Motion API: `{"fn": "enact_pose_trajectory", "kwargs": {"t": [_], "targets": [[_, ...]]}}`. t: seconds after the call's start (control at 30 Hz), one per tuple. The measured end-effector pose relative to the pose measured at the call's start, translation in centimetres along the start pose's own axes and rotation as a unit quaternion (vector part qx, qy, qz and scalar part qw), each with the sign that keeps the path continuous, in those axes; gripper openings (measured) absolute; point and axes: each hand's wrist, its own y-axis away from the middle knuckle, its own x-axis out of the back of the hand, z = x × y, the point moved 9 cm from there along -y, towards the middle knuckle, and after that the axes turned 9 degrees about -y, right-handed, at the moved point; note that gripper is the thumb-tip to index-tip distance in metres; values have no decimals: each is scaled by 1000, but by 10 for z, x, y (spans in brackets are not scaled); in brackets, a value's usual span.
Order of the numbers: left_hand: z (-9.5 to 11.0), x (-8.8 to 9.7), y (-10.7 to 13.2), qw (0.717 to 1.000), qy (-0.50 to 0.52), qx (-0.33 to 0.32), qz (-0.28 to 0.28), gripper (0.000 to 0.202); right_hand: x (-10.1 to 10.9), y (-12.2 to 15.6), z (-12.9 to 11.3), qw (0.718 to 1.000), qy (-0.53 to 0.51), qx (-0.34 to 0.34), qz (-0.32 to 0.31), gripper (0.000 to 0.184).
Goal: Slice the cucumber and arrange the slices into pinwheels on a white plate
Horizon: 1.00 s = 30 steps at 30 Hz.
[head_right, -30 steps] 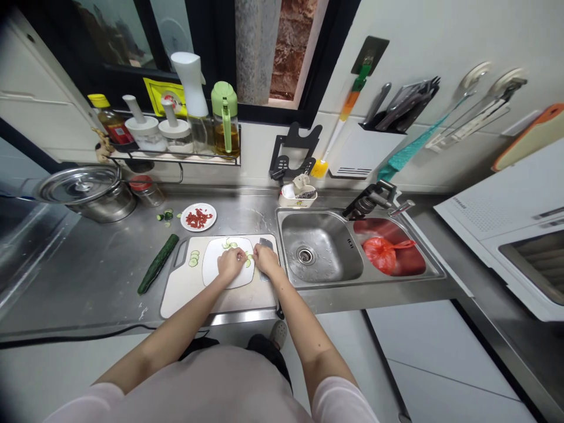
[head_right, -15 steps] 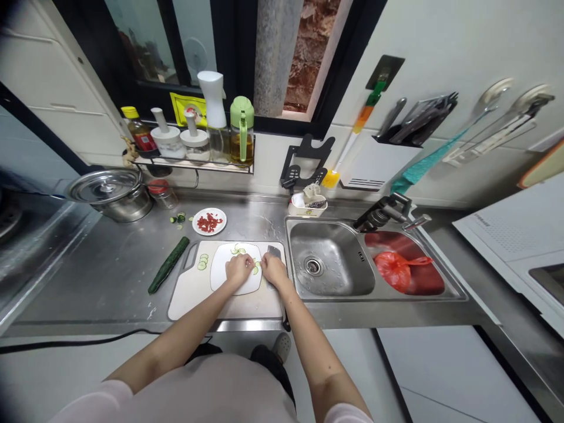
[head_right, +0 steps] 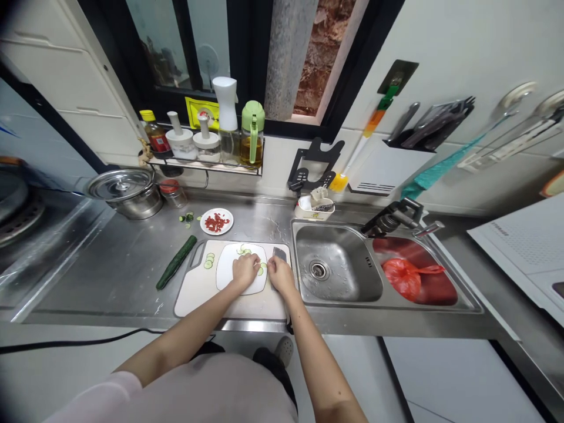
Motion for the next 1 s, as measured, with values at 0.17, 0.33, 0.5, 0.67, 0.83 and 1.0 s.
{"fn": "enact_pose_trajectory", "kwargs": {"t": [0.17,0.33,0.5,0.67,0.83,1.0], "targets": [[10,2,4,999,-28,-35,-5,29,8,17,7,997,-59,-14,36,25],[6,1,4,999,-19,-16,-20,27,13,33,15,989,-126,-20,75,27],[-7,8,6,999,43,19,4,23,15,43,25,979,-177,-28,97,28],[-35,20,20,989,129,45,58,22,22,51,34,969,-201,-46,137,31],[-86,26,52,970,200,90,110,24,25,56,35,961,-220,-41,161,32],[-145,28,81,955,206,166,136,24,20,57,36,960,-228,-46,156,34]]}}
